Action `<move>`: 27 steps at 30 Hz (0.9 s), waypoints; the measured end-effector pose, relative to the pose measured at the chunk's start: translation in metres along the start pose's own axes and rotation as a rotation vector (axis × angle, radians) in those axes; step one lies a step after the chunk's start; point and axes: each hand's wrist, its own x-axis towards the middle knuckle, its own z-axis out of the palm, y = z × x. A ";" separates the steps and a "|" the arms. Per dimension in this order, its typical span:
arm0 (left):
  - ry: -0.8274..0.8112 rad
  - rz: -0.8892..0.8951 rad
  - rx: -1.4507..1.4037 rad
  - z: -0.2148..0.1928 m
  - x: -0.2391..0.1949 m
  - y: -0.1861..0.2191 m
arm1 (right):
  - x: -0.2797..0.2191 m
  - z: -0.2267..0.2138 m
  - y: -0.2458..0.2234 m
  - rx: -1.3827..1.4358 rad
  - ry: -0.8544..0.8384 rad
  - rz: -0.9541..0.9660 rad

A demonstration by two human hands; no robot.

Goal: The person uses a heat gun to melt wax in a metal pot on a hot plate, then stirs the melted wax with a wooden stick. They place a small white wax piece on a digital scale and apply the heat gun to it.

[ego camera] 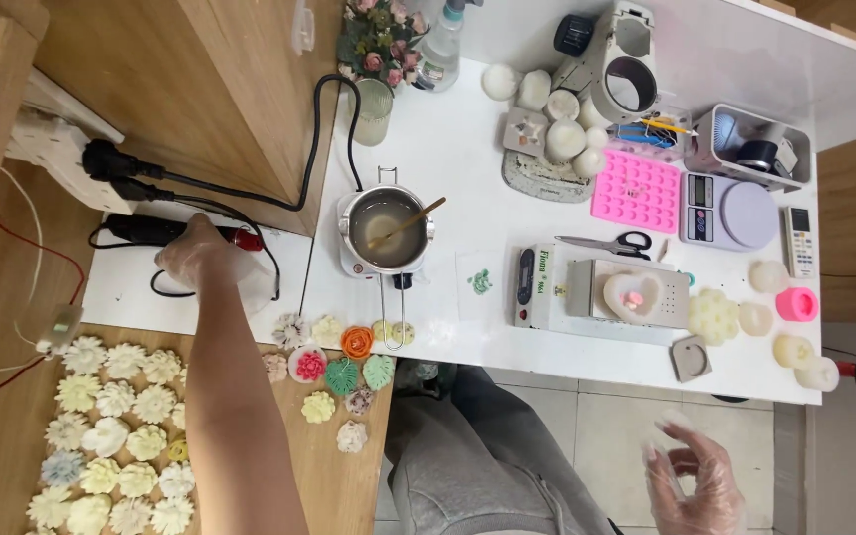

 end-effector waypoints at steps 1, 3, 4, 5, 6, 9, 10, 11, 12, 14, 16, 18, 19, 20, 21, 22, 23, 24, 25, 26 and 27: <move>0.007 -0.001 -0.005 -0.009 -0.014 0.003 | -0.001 0.001 0.006 0.006 -0.003 -0.006; -0.088 -0.050 -0.351 -0.032 -0.038 0.005 | -0.006 0.006 0.018 0.106 0.083 -0.003; -0.069 -0.051 -0.358 -0.033 -0.043 0.001 | -0.003 0.008 0.017 0.119 0.073 -0.013; -0.093 -0.022 -0.361 -0.033 -0.047 -0.004 | 0.000 0.010 0.015 0.120 0.044 -0.015; -0.111 0.004 -0.364 -0.035 -0.050 -0.010 | 0.005 0.011 0.014 0.121 0.009 -0.021; -0.029 0.030 -0.427 -0.059 -0.088 -0.018 | 0.031 0.013 -0.004 0.110 -0.088 -0.080; -0.015 0.024 -0.440 -0.060 -0.102 -0.020 | 0.044 0.012 -0.009 0.118 -0.094 -0.097; 0.026 0.038 -0.463 -0.061 -0.117 -0.022 | 0.057 0.011 -0.014 0.070 -0.156 -0.151; 0.074 0.049 -0.485 -0.064 -0.130 -0.026 | 0.070 0.011 -0.019 0.024 -0.224 -0.208; 0.130 0.098 -0.553 -0.080 -0.159 -0.031 | 0.086 0.010 -0.034 0.065 -0.230 -0.292; 0.178 0.155 -0.617 -0.092 -0.186 -0.034 | 0.103 0.007 -0.041 0.105 -0.228 -0.368; 0.195 0.265 -0.773 -0.101 -0.206 -0.034 | 0.119 0.005 -0.042 0.134 -0.278 -0.424; 0.206 0.263 -0.781 -0.111 -0.221 -0.030 | 0.123 0.004 -0.045 0.139 -0.280 -0.437; 0.203 0.278 -0.782 -0.122 -0.236 -0.027 | 0.126 0.002 -0.048 0.140 -0.284 -0.433; 0.200 0.293 -0.782 -0.132 -0.251 -0.024 | 0.129 0.001 -0.050 0.141 -0.289 -0.428; 0.209 0.295 -0.787 -0.127 -0.254 -0.030 | 0.132 0.001 -0.049 0.148 -0.289 -0.435; 0.261 0.362 -0.757 -0.122 -0.257 -0.035 | 0.137 0.002 -0.048 0.160 -0.303 -0.440; 0.313 0.431 -0.725 -0.117 -0.259 -0.039 | 0.140 0.003 -0.048 0.174 -0.316 -0.444; 0.321 0.437 -0.729 -0.117 -0.268 -0.040 | 0.145 0.005 -0.044 0.184 -0.315 -0.450; 0.375 0.521 -0.771 -0.118 -0.275 -0.040 | 0.149 0.008 -0.042 0.254 -0.321 -0.508; 0.428 0.606 -0.810 -0.119 -0.283 -0.040 | 0.153 0.011 -0.040 0.324 -0.327 -0.566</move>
